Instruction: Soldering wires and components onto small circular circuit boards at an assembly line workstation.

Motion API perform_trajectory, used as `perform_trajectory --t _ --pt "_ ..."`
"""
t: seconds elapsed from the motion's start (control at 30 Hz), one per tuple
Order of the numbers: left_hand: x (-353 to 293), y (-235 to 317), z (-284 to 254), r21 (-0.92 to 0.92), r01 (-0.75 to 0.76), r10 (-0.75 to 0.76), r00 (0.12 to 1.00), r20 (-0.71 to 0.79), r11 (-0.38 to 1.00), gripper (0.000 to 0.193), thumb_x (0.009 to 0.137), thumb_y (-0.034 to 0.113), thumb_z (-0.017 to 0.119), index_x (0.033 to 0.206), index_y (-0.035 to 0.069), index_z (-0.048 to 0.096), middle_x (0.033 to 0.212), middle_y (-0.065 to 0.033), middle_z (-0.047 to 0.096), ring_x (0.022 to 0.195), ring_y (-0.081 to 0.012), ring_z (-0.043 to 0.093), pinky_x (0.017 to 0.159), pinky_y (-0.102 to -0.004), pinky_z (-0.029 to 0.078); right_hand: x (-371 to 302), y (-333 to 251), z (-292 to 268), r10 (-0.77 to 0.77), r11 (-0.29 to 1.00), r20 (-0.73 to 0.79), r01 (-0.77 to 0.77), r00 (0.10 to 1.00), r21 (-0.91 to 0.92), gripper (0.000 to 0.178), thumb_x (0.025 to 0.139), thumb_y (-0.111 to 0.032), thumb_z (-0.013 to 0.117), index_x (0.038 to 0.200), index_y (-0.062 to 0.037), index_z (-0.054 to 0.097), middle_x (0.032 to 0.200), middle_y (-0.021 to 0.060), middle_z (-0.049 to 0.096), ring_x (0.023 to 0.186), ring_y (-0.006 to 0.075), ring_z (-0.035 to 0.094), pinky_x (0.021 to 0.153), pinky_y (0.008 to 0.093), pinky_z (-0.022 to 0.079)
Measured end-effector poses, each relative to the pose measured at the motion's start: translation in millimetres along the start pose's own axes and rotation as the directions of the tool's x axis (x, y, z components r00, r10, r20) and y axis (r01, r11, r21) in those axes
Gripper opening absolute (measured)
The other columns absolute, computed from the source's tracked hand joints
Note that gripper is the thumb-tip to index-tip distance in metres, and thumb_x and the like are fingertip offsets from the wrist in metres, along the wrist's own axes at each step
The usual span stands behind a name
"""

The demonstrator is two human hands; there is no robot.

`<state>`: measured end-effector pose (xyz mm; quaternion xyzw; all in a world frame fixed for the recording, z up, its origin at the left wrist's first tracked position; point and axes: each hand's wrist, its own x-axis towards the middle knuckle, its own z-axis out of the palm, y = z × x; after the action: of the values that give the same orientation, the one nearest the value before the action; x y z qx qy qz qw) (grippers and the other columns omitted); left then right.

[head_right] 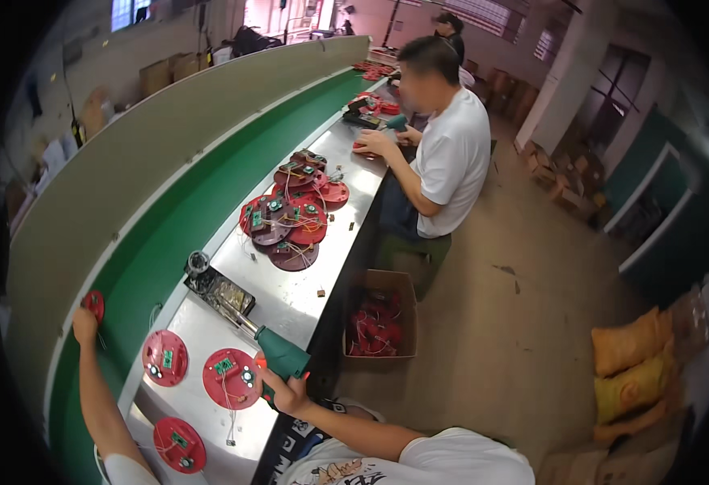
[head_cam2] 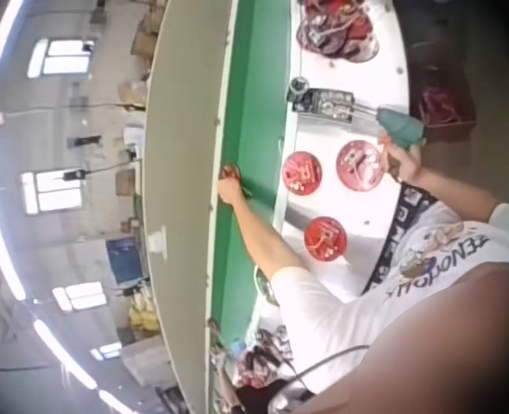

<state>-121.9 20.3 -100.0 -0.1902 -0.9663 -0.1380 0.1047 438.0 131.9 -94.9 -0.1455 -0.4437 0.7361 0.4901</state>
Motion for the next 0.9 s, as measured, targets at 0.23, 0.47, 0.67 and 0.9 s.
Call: perform_trajectory --t 0.23,0.47,0.67,0.9 --pt "-76 45 -73 -0.441 -0.318 0.274 0.948 -0.162 0.839 0.034 0.099 0.024 0.05 0.094 -0.006 0.065 0.091 -0.0262 0.068 0.091 -0.0397 0.068 0.08 -0.0466 0.05 4 -6 4 -0.056 0.998 -0.035 0.054 0.998 -0.034 0.022 0.098 -0.008 0.047 0.118 0.0011 0.051 0.083 0.0108 0.062 0.06 0.0179 0.061 0.062 0.0322 0.05" --pt "-227 122 -95 -0.472 -0.557 0.604 0.794 -0.064 0.683 0.037 0.095 0.02 0.049 0.129 0.012 0.063 0.11 -0.0204 0.069 0.094 -0.0364 0.067 0.082 -0.0442 0.053 8 42 -25 0.182 0.963 -0.338 -0.099 0.924 0.249 0.023 0.094 -0.029 0.055 0.103 -0.0075 0.058 0.068 0.0027 0.06 0.056 0.0154 0.055 0.053 0.0308 0.045" --pt "-298 97 -143 -0.448 -0.412 0.365 0.911 -0.192 0.793 0.038 0.103 0.03 0.044 0.11 0.0 0.067 0.09 -0.0212 0.066 0.088 -0.0413 0.061 0.081 -0.046 0.047 20 -17 15 -0.063 0.993 0.152 0.077 0.986 -0.089 0.025 0.098 -0.022 0.043 0.107 0.0005 0.051 0.059 0.0066 0.049 0.049 0.0131 0.048 0.044 0.0268 0.04" --pt "-405 37 -184 -0.543 -0.347 0.281 0.938 -0.204 0.765 0.018 0.093 0.007 0.059 0.108 0.001 0.067 0.078 -0.0161 0.06 0.069 -0.0329 0.059 0.063 -0.0395 0.047 -9 -26 5 0.09 0.986 0.501 -0.004 0.861 -0.169 0.038 0.093 -0.023 0.054 0.119 0.0049 0.047 0.099 0.019 0.055 0.049 0.0158 0.053 0.044 0.0306 0.047"
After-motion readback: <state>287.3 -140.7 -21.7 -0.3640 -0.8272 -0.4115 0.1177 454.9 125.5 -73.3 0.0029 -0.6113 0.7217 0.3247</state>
